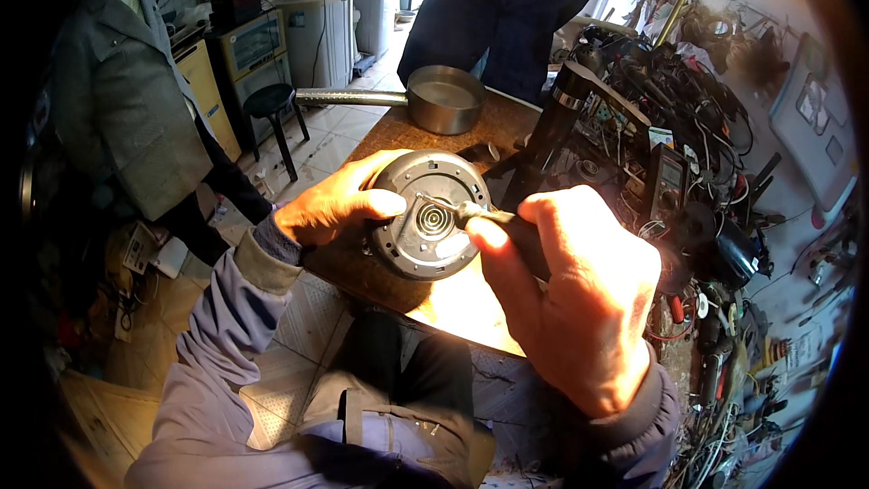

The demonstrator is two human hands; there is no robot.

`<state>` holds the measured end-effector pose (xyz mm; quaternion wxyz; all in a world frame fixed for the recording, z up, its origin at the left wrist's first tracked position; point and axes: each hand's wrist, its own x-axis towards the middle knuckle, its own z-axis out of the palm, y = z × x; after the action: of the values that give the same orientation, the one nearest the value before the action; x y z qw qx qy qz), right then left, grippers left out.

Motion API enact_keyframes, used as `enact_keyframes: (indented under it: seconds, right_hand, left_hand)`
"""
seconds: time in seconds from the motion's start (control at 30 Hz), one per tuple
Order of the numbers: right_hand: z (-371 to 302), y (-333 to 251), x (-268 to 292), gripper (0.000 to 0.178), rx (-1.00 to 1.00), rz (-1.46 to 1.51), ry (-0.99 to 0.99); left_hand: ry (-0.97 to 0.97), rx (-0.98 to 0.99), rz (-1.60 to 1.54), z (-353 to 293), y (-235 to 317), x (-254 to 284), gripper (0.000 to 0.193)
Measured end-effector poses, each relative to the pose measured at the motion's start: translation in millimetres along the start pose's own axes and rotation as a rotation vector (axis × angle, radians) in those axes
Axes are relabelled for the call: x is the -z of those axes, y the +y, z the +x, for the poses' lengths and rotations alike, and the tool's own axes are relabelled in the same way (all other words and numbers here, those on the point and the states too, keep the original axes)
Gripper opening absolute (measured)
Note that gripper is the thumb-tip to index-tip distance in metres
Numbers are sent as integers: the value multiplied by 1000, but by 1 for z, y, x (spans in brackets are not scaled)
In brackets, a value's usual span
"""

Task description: The person disassembles the base of an induction cooktop, uses a screwdriver to adjust internal components, and reassembles it. They then place a metal kettle on the cooktop and activate it to test functionality.

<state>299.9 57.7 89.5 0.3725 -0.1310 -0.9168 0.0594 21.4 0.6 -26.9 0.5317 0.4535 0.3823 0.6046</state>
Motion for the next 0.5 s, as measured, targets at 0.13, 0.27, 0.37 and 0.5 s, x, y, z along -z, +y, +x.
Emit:
enact_keyframes:
  seconds: [0.13,0.27,0.37,0.5]
  right_hand:
    - [7,3,-7,31,55,56,120]
    - [4,-2,-2,33,-34,22,59]
    - [3,-3,-2,33,27,5,54]
    - [7,0,-5,32,130,-14,91]
  left_hand:
    - [17,7,59,0,2,-3,86]
    - [6,-1,50,0,0,-1,87]
    - [3,-2,31,-1,0,-2,88]
    - [2,-15,18,-1,-1,-2,87]
